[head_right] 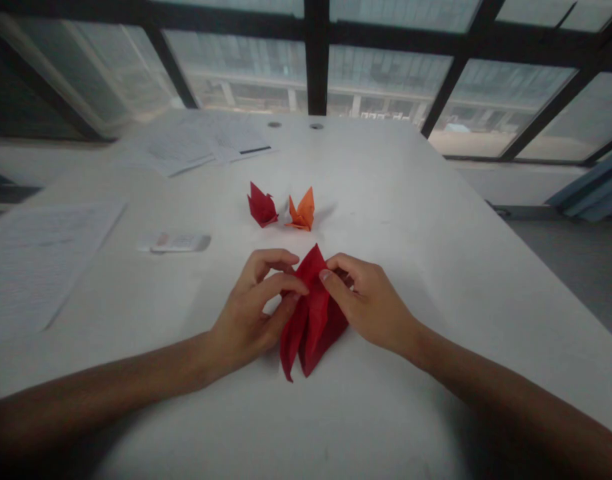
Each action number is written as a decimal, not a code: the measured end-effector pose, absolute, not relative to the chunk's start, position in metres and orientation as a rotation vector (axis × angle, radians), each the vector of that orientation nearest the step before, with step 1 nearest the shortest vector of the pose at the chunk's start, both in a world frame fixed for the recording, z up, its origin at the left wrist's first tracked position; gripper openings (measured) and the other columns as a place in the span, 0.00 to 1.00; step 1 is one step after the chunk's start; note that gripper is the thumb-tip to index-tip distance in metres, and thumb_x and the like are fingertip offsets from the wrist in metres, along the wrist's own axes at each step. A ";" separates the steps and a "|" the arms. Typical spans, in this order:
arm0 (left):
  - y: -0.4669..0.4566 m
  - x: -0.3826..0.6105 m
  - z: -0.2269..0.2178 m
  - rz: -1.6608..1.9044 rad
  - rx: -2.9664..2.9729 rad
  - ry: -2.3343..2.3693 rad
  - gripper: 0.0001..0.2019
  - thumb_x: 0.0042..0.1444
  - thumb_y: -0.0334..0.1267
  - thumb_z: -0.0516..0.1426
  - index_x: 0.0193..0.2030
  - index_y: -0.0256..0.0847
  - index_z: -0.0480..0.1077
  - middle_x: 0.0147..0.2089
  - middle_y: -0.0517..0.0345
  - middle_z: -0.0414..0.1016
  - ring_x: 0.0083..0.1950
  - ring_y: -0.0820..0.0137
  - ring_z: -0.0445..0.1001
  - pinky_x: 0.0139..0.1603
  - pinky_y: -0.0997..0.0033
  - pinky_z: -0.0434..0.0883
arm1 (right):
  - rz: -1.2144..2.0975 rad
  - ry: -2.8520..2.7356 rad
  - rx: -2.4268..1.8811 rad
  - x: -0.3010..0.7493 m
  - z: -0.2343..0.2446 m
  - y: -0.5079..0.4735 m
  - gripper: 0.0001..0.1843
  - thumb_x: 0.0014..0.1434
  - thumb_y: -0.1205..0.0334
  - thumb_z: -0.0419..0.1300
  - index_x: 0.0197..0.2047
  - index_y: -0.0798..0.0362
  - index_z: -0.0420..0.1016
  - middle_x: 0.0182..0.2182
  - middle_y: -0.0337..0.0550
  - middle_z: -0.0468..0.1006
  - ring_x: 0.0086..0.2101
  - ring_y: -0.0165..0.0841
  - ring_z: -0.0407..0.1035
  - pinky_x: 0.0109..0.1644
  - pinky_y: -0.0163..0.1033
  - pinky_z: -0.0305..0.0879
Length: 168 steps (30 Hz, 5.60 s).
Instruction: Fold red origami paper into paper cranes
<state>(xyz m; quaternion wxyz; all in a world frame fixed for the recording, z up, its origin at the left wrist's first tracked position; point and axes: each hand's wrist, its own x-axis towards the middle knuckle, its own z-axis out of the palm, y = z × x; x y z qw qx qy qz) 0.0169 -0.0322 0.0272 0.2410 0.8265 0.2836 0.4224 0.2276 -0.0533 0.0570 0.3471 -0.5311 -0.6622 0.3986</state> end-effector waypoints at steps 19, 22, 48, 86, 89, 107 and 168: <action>-0.031 0.014 0.028 0.840 2.147 0.771 0.18 0.58 0.22 0.57 0.50 0.46 0.77 0.68 0.49 0.61 0.66 0.60 0.68 0.68 0.51 0.71 | 0.646 -1.905 -1.338 0.229 0.036 -0.054 0.17 0.74 0.57 0.52 0.62 0.44 0.70 0.52 0.47 0.81 0.50 0.39 0.77 0.50 0.44 0.73; -0.030 0.015 0.025 0.847 2.161 0.757 0.21 0.58 0.21 0.57 0.54 0.47 0.75 0.68 0.50 0.61 0.67 0.60 0.68 0.70 0.51 0.71 | 0.755 -1.842 -1.347 0.225 0.035 -0.057 0.17 0.72 0.55 0.56 0.61 0.45 0.68 0.50 0.46 0.82 0.48 0.39 0.78 0.50 0.45 0.75; -0.033 0.020 0.022 1.129 2.274 0.982 0.37 0.59 0.23 0.56 0.73 0.48 0.53 0.65 0.45 0.62 0.61 0.61 0.70 0.58 0.58 0.79 | 0.396 -2.162 -1.561 0.221 0.054 -0.061 0.11 0.60 0.68 0.56 0.26 0.50 0.63 0.36 0.43 0.74 0.34 0.35 0.70 0.41 0.42 0.65; 0.004 0.007 0.010 1.031 2.020 1.085 0.15 0.58 0.20 0.55 0.45 0.44 0.69 0.51 0.58 0.67 0.46 0.74 0.72 0.39 0.77 0.74 | 0.730 -1.838 -1.657 0.245 0.025 -0.032 0.15 0.55 0.68 0.58 0.46 0.48 0.71 0.27 0.31 0.76 0.26 0.30 0.67 0.33 0.37 0.60; 0.003 0.008 0.011 1.054 2.016 1.086 0.14 0.59 0.20 0.54 0.44 0.44 0.69 0.49 0.58 0.67 0.46 0.74 0.72 0.39 0.78 0.74 | 0.669 -1.892 -1.689 0.241 0.028 -0.035 0.14 0.59 0.65 0.58 0.49 0.48 0.71 0.28 0.33 0.76 0.27 0.31 0.68 0.34 0.38 0.60; -0.007 0.007 0.005 0.895 1.917 1.031 0.23 0.59 0.37 0.65 0.58 0.46 0.62 0.52 0.52 0.70 0.43 0.68 0.75 0.39 0.66 0.79 | 0.824 -1.705 -1.477 0.241 0.024 -0.035 0.14 0.61 0.67 0.56 0.49 0.48 0.73 0.39 0.40 0.82 0.36 0.35 0.75 0.39 0.38 0.68; 0.041 -0.027 0.007 0.191 2.840 0.856 0.36 0.71 0.59 0.48 0.78 0.41 0.50 0.79 0.45 0.52 0.81 0.53 0.48 0.80 0.43 0.38 | -0.075 -2.634 -1.544 0.266 0.000 -0.021 0.31 0.74 0.49 0.48 0.74 0.55 0.61 0.72 0.52 0.62 0.70 0.51 0.58 0.71 0.60 0.57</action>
